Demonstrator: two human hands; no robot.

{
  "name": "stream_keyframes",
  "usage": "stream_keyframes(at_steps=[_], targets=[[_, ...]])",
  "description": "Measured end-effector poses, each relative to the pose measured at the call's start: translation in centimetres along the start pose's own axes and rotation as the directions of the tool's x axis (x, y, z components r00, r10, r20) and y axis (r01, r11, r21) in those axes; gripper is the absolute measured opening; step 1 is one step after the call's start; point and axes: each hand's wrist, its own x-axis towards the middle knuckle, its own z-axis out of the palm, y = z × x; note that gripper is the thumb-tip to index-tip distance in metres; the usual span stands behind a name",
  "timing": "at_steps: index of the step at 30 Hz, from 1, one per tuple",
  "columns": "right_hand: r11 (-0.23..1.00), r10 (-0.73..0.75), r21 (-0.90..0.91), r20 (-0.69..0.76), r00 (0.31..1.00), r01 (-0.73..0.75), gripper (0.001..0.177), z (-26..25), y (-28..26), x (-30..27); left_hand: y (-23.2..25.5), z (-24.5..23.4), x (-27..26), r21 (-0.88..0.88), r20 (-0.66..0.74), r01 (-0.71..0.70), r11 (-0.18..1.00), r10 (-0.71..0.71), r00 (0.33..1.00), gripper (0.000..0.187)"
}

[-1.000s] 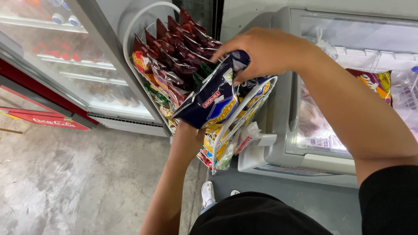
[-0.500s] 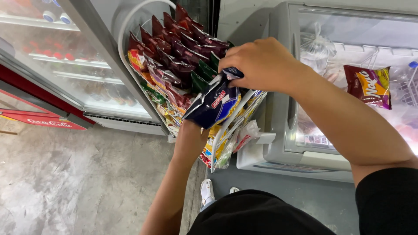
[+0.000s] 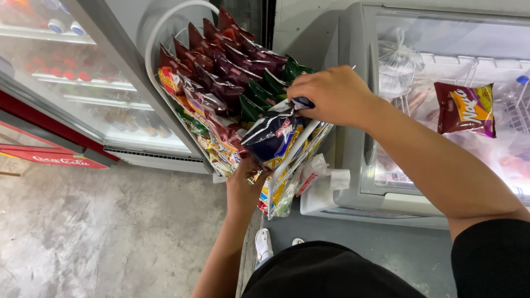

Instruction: Organizing and stocking bags of snack chips on a display rack in a grocery store.

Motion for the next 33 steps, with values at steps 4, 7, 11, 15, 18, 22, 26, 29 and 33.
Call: stream_keyframes(at_steps=[4, 7, 11, 15, 18, 22, 26, 29, 33], targets=[[0.999, -0.004, 0.049, -0.089, 0.996, 0.009, 0.031, 1.2, 0.1, -0.5, -0.7, 0.4, -0.2, 0.063, 0.01, -0.042, 0.997, 0.041, 0.999, 0.037], [0.988, -0.012, 0.146, -0.187, 0.982, 0.04, 0.036, -0.2, -0.9, -1.3, -1.1, 1.2, -0.2, 0.081, 0.004, 0.0, 0.997, -0.001, 1.0, 0.038], [0.853, 0.439, 0.41, -0.227, 0.869, -0.323, 0.047, -2.4, -2.8, -4.9, -1.1, 1.6, -0.7, 0.088, -0.056, 0.047, 0.995, -0.042, 0.998, 0.039], [0.75, 0.509, 0.26, 0.359, 0.782, -0.608, 0.055, 1.9, -2.6, -9.9, -0.6, 1.5, -0.6, 0.119, -0.078, 0.016, 0.993, -0.006, 0.997, 0.039], [0.761, 0.34, 0.258, 0.623, 0.705, -0.595, 0.096, 6.0, -4.1, -10.4, 0.0, 0.9, -0.6, 0.123, -0.044, -0.034, 0.992, 0.039, 0.998, 0.038], [0.656, 0.338, 0.462, 0.527, 0.78, -0.597, 0.105, 12.6, -3.3, -11.3, -0.7, 0.8, -1.1, 0.108, 0.004, 0.037, 0.993, -0.037, 0.999, 0.04], [0.562, 0.23, 0.652, 0.468, 0.854, -0.509, 0.101, 16.1, -1.9, -11.3, -2.6, 0.7, -1.0, 0.209, 0.059, -0.062, 0.976, 0.051, 0.997, 0.031], [0.568, 0.289, 0.634, 0.443, 0.849, -0.524, 0.095, 15.2, -1.8, -10.5, -1.8, 0.4, -0.9, 0.327, 0.094, -0.056, 0.943, 0.026, 0.995, 0.028], [0.599, 0.341, 0.466, 0.588, 0.734, -0.651, 0.103, 16.7, -1.7, -9.9, 0.1, -0.3, -0.1, 0.353, 0.084, -0.109, 0.929, 0.085, 0.993, 0.024]])
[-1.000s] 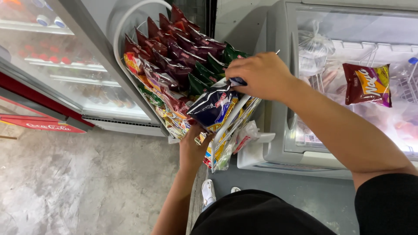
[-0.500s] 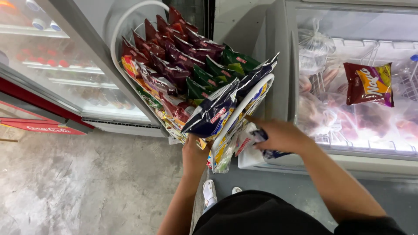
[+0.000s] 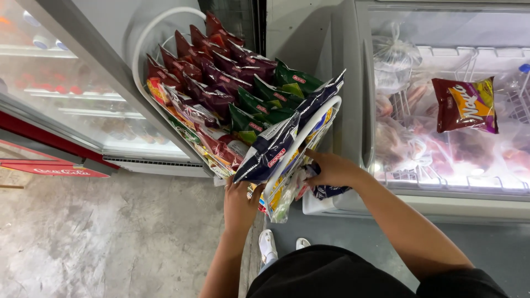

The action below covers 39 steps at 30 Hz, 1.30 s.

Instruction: Organizing and stocking bags of snack chips on a display rack in a grocery store.

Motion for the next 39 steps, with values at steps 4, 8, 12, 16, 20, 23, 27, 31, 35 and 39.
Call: stream_keyframes(at_steps=[4, 8, 12, 16, 20, 23, 27, 31, 35, 39], targets=[[0.984, -0.05, -0.169, 0.011, 0.999, 0.051, 0.092, 0.1, 0.3, 0.5, 0.7, -0.9, -0.5, 0.006, 0.005, -0.073, 0.997, 0.073, 0.997, 0.02], [0.96, -0.043, -0.276, -0.013, 0.999, 0.038, 0.077, -1.4, -1.6, -0.7, 0.7, -1.9, 0.0, -0.011, 0.097, 0.067, 0.998, -0.065, 0.993, 0.025], [0.971, 0.001, -0.24, -0.087, 0.996, -0.022, 0.09, -1.7, -3.4, -1.5, 2.0, -3.0, 0.7, -0.191, 0.07, 0.155, 0.969, -0.144, 0.987, 0.036], [0.932, 0.028, -0.363, 0.024, 0.999, -0.018, 0.084, -0.4, -2.8, -0.7, 4.0, -3.6, 0.9, -0.278, -0.079, 0.063, 0.959, -0.088, 0.993, 0.057], [0.896, 0.072, -0.443, 0.074, 0.995, -0.031, 0.066, -0.4, -2.9, 0.6, 5.3, -4.4, 2.5, -0.274, -0.113, -0.01, 0.962, -0.022, 0.993, 0.06], [0.902, 0.106, -0.427, 0.101, 0.989, -0.053, 0.061, -0.4, -2.9, 1.6, 5.4, -4.8, 3.3, -0.242, -0.079, -0.023, 0.97, 0.004, 0.997, 0.053], [0.936, 0.069, -0.349, 0.047, 0.997, -0.048, 0.062, 0.4, -2.1, 2.1, 6.5, -5.5, 4.0, -0.153, -0.065, -0.025, 0.988, 0.015, 0.998, 0.046], [0.914, 0.061, -0.404, 0.063, 0.996, -0.031, 0.054, 0.4, -2.2, 2.5, 8.2, -7.0, 4.4, 0.062, 0.133, 0.107, 0.992, -0.114, 0.985, 0.043], [0.899, 0.033, -0.439, 0.058, 0.998, -0.004, 0.053, 1.4, -1.2, 3.7, 8.2, -5.9, 4.6, -0.014, 0.186, 0.104, 0.995, -0.099, 0.978, 0.031], [0.933, 0.074, -0.358, 0.101, 0.992, -0.033, 0.058, 0.1, -1.5, 3.0, 8.0, -6.1, 4.2, -0.032, 0.199, 0.109, 0.994, -0.101, 0.975, 0.032]])
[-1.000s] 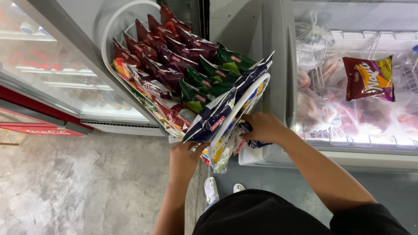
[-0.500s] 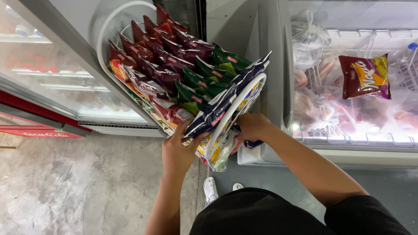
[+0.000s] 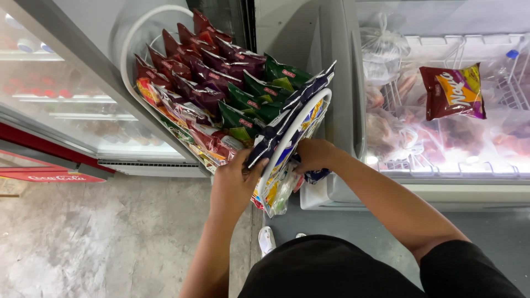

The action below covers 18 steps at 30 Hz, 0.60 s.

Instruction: Organizing and stocking bags of snack chips on a display rack in a grocery store.

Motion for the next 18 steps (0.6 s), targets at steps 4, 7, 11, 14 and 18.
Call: stream_keyframes(at_steps=[4, 7, 11, 14, 18], targets=[[0.966, -0.196, 0.141, -0.152, 0.969, 0.218, 0.07, 0.1, 1.7, -1.5, -2.0, -1.4, -0.2, -0.156, -0.086, -0.114, 0.981, 0.102, 0.991, 0.044], [0.905, -0.257, 0.276, -0.247, 0.934, 0.322, 0.075, -2.1, 2.9, -5.1, -6.2, -1.4, 1.3, -0.219, -0.213, -0.051, 0.974, 0.004, 0.977, 0.044], [0.912, -0.06, 0.36, -0.353, 0.934, 0.195, 0.062, -6.9, 5.5, -10.9, -13.4, 3.1, 3.4, -0.259, -0.401, -0.131, 0.957, 0.017, 0.916, 0.062], [0.922, 0.091, 0.368, -0.515, 0.852, 0.124, 0.055, -10.7, 8.7, -11.3, -11.5, 4.9, 4.8, -0.22, -0.371, -0.165, 0.962, 0.074, 0.926, 0.079], [0.955, 0.165, 0.296, -0.616, 0.771, 0.032, 0.043, -18.0, 10.5, -8.5, -10.6, 7.0, 4.7, -0.194, -0.38, -0.141, 0.971, 0.058, 0.923, 0.077]])
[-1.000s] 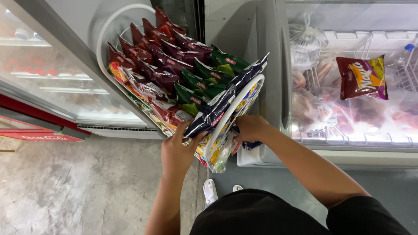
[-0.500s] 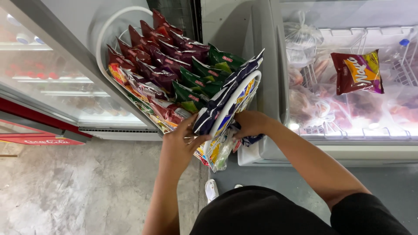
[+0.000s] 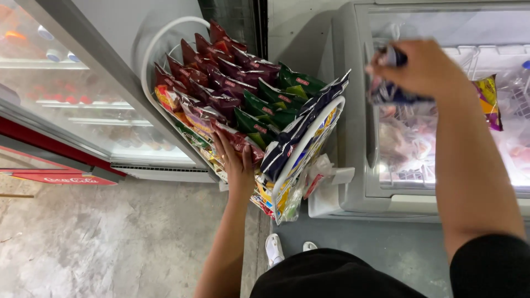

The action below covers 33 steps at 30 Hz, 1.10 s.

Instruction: Organizing and stocking bags of snack chips on a display rack in a grocery store.

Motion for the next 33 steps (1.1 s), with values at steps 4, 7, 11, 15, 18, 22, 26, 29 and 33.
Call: stream_keyframes(at_steps=[4, 7, 11, 15, 18, 22, 26, 29, 33], targets=[[0.943, -0.314, -0.124, -0.026, 0.949, 0.309, 0.037, -1.5, -2.6, 9.3, -0.9, 1.5, -0.2, 0.057, -0.076, 0.001, 0.998, 0.003, 0.997, 0.079], [0.965, -0.182, -0.158, 0.169, 0.969, 0.209, 0.048, 1.6, -6.4, 15.6, -1.0, 2.2, -0.2, -0.038, -0.133, 0.034, 0.999, -0.039, 0.99, 0.083], [0.954, 0.255, -0.264, 0.484, 0.837, -0.138, 0.066, 10.1, -8.0, 20.9, -1.0, 2.9, -0.4, -0.126, -0.151, 0.065, 0.99, -0.084, 0.985, 0.085], [0.918, 0.356, -0.384, 0.693, 0.627, -0.096, 0.059, 17.3, -5.7, 23.1, -0.4, 2.9, -0.2, -0.115, -0.145, 0.105, 0.988, -0.121, 0.982, 0.084], [0.931, 0.29, -0.364, 0.776, 0.56, 0.022, 0.054, 19.3, -6.0, 22.2, -0.4, 3.4, -0.2, -0.103, -0.139, 0.122, 0.987, -0.135, 0.981, 0.085], [0.933, 0.263, -0.352, 0.798, 0.543, 0.066, 0.052, 21.4, -6.2, 21.9, -0.6, 3.9, -0.3, -0.098, -0.147, 0.106, 0.99, -0.119, 0.982, 0.085], [0.926, 0.289, -0.375, 0.767, 0.573, 0.034, 0.055, 19.9, -6.5, 21.1, -1.5, 2.9, -0.5, -0.105, -0.11, 0.099, 0.99, -0.11, 0.988, 0.088], [0.904, 0.239, -0.42, 0.652, 0.719, 0.081, 0.06, 15.7, -6.5, 21.0, -0.8, 1.5, -0.3, -0.155, -0.075, 0.088, 0.984, -0.1, 0.992, 0.092], [0.941, 0.191, -0.337, 0.482, 0.855, -0.021, 0.062, 7.4, -6.4, 17.5, -0.1, -1.0, -0.6, -0.236, -0.029, 0.123, 0.964, -0.134, 0.991, 0.098]])
